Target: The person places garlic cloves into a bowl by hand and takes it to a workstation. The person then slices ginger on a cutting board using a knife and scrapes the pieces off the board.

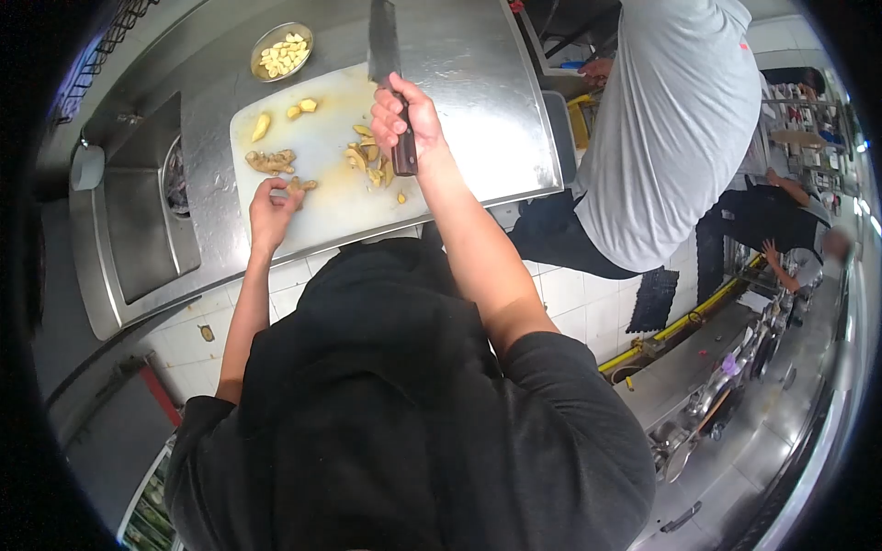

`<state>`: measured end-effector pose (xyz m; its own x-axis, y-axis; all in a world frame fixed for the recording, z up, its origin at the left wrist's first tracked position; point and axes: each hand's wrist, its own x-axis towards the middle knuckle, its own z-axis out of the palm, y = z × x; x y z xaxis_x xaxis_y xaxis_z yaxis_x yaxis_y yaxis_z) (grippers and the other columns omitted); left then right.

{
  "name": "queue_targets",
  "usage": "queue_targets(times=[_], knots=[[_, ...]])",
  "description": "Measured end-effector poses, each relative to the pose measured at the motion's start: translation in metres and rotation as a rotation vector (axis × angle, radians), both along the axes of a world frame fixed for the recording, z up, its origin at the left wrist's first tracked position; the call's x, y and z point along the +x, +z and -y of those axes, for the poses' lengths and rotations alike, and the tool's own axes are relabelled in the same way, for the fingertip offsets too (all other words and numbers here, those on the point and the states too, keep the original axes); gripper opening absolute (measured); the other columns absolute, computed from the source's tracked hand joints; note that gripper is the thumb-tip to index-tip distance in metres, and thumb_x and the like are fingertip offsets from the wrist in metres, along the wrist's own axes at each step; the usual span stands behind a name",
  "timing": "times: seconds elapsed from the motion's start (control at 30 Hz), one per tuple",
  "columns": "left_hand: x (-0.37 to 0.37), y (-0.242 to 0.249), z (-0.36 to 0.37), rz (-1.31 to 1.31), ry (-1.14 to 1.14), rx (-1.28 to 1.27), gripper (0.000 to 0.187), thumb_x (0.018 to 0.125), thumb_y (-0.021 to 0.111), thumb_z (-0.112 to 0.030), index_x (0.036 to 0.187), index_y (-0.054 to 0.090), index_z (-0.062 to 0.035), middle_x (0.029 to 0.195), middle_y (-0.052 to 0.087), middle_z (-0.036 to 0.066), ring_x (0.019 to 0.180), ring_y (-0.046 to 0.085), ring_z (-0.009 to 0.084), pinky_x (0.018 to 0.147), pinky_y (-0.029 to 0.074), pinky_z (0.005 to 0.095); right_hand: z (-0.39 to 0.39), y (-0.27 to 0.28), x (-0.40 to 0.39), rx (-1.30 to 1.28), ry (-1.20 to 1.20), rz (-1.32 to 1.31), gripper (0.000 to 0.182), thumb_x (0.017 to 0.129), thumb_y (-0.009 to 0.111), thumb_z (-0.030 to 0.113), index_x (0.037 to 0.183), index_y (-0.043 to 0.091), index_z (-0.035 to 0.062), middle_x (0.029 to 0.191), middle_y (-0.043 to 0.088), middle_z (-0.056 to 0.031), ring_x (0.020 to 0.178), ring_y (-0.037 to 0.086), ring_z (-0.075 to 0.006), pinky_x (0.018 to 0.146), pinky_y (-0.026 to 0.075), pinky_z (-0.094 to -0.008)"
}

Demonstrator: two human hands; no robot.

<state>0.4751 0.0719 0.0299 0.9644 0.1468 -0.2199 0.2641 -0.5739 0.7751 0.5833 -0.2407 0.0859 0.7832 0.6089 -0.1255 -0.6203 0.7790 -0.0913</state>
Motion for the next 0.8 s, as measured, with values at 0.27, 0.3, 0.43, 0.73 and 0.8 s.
queue_targets(times=[0.27, 0.3, 0.43, 0.73, 0.8], knots=[[-0.003, -0.017, 0.012, 0.133, -0.165, -0.127, 0.040, 0.087, 0.081, -0.004, 0.124, 0.067, -0.0018, 0.120, 0.066, 0.011, 0.088, 0.071, 0.0170, 0.076, 0.061, 0.0317, 0.004, 0.015, -0.012, -0.503, -0.037, 0.160, 0.041, 0.112, 0.050, 0.034, 0.079, 0.051, 0.0091, 0.052, 0.044, -0.0033, 0.036, 0.039, -0.0171, 0.036, 0.040, -0.0304], [-0.003, -0.025, 0.013, 0.153, -0.151, -0.188, 0.039, 0.087, 0.081, -0.003, 0.124, 0.067, -0.0016, 0.121, 0.066, 0.012, 0.089, 0.071, 0.0173, 0.078, 0.062, 0.0325, -0.003, 0.038, -0.021, -0.835, -0.016, 0.177, 0.034, 0.111, 0.052, 0.032, 0.087, 0.053, 0.0080, 0.055, 0.048, -0.0031, 0.037, 0.042, -0.0166, 0.037, 0.042, -0.0307], [0.000, -0.030, 0.037, 0.173, -0.094, -0.296, 0.039, 0.089, 0.081, -0.004, 0.124, 0.066, -0.0002, 0.123, 0.065, 0.014, 0.093, 0.072, 0.0200, 0.081, 0.063, 0.0343, -0.005, 0.015, -0.076, -1.778, 0.015, 0.782, 0.023, 0.109, 0.055, 0.024, 0.107, 0.053, 0.0015, 0.069, 0.064, -0.0214, 0.061, 0.065, -0.0429, 0.060, 0.052, -0.0509], [0.006, -0.018, 0.034, 0.273, -0.129, -0.117, 0.039, 0.089, 0.083, -0.012, 0.122, 0.067, 0.0003, 0.126, 0.065, 0.015, 0.106, 0.068, 0.0289, 0.086, 0.060, 0.0360, -0.020, -0.005, -0.144, -2.094, 0.416, 0.901, 0.019, 0.108, 0.050, 0.021, 0.108, 0.050, 0.0014, 0.080, 0.068, -0.0344, 0.081, 0.066, -0.0577, 0.074, 0.050, -0.0654], [0.008, -0.016, 0.033, 0.299, -0.203, -0.109, 0.035, 0.089, 0.081, -0.010, 0.121, 0.067, -0.0003, 0.127, 0.065, 0.014, 0.103, 0.068, 0.0295, 0.087, 0.059, 0.0364, -0.023, 0.001, -0.142, -2.103, 0.391, 0.914, 0.018, 0.108, 0.050, 0.020, 0.110, 0.049, 0.0017, 0.082, 0.069, -0.0335, 0.081, 0.066, -0.0567, 0.074, 0.050, -0.0649]])
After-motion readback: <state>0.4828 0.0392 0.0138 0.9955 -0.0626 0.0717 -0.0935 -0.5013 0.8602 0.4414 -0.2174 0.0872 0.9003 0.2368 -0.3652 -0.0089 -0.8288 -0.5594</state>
